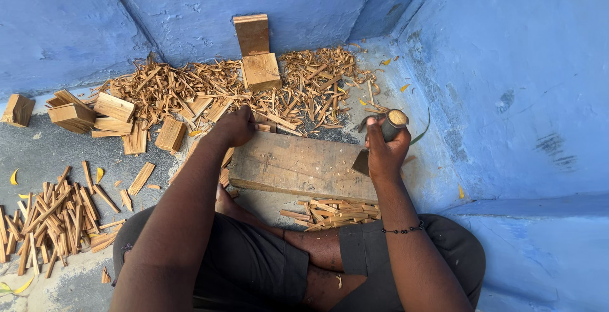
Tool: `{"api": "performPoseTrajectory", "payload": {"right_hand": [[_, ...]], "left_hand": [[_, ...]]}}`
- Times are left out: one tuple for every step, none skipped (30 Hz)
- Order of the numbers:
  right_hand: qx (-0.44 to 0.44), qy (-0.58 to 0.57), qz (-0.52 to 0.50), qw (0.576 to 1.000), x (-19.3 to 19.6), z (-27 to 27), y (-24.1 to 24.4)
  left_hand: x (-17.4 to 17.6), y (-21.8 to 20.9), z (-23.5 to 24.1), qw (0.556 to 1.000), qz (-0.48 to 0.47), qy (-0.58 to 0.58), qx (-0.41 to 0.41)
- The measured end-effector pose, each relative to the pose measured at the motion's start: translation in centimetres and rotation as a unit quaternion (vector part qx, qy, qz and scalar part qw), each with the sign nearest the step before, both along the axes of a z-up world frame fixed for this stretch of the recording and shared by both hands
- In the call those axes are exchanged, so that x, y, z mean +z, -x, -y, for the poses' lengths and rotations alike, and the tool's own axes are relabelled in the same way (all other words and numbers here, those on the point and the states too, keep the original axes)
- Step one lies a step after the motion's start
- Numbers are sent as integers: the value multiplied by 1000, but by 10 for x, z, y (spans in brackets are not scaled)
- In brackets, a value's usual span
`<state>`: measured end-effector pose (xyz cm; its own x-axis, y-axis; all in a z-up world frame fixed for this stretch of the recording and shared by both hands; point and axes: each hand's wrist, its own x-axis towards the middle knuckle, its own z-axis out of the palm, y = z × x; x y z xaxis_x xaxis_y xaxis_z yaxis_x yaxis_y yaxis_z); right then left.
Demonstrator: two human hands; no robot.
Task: The person sits on the floor and uses a chisel and mallet to carve small wooden pieces. They repeatedly strike the chisel to shape the wood, generating wood shavings that accumulate on the floor.
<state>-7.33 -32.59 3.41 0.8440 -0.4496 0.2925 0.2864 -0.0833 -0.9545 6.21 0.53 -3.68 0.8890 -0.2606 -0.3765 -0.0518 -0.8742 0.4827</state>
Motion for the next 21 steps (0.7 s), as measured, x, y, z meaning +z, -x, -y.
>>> {"api": "performPoseTrajectory", "payload": {"right_hand": [[0, 4, -5, 1000, 1, 0, 0], [-3, 8, -7, 1000, 0, -1, 2], [-6, 13, -7, 1000, 1, -1, 0], [-9, 18, -7, 1000, 2, -1, -1], [-3, 8, -3, 1000, 2, -1, -1], [3, -2, 1, 1000, 2, 0, -1], [10, -13, 4, 1000, 1, 0, -2], [4, -16, 2, 1000, 1, 1, -3], [-2, -18, 0, 1000, 0, 2, -3], [-8, -20, -2, 1000, -1, 3, -4], [-6, -29, -2, 1000, -2, 4, -5], [-4, -37, -1, 999, -2, 5, -6], [-3, -48, 0, 999, -2, 5, -8], [3, -54, 3, 999, -3, 5, -7], [8, -60, 8, 998, -3, 6, -8], [14, -66, 13, 998, -3, 5, -8], [13, -65, 14, 998, -3, 5, -8], [12, -65, 16, 998, -4, 3, -9], [11, -63, 19, 998, -4, 3, -9], [9, -49, 18, 999, -4, 3, -8], [8, -34, 16, 999, -4, 2, -7]], "left_hand": [[2, 0, 0, 1000, -13, 3, 1], [4, 2, -2, 1000, -12, 13, -5], [6, 2, -4, 1000, -9, 24, -10], [8, 1, -6, 999, -5, 35, -16], [10, 1, -6, 999, -4, 43, -17], [10, 0, -6, 999, -3, 51, -19], [11, -1, -7, 998, -4, 59, -20], [12, -2, -7, 996, 43, 64, -37], [12, -2, -8, 992, 88, 69, -54], [13, -2, -8, 986, 134, 74, -71], [15, 0, -10, 981, 162, 79, -76], [18, 3, -12, 975, 191, 84, -81], [21, 6, -16, 968, 220, 87, -86], [25, 11, -17, 970, 209, 89, -83], [29, 14, -17, 972, 200, 92, -80], [32, 17, -18, 974, 190, 95, -77], [35, 19, -18, 978, 180, 75, -76], [38, 20, -17, 981, 170, 54, -74], [41, 20, -16, 984, 162, 34, -73], [43, 22, -17, 984, 162, 18, -76], [45, 25, -17, 984, 162, 3, -78]]}}
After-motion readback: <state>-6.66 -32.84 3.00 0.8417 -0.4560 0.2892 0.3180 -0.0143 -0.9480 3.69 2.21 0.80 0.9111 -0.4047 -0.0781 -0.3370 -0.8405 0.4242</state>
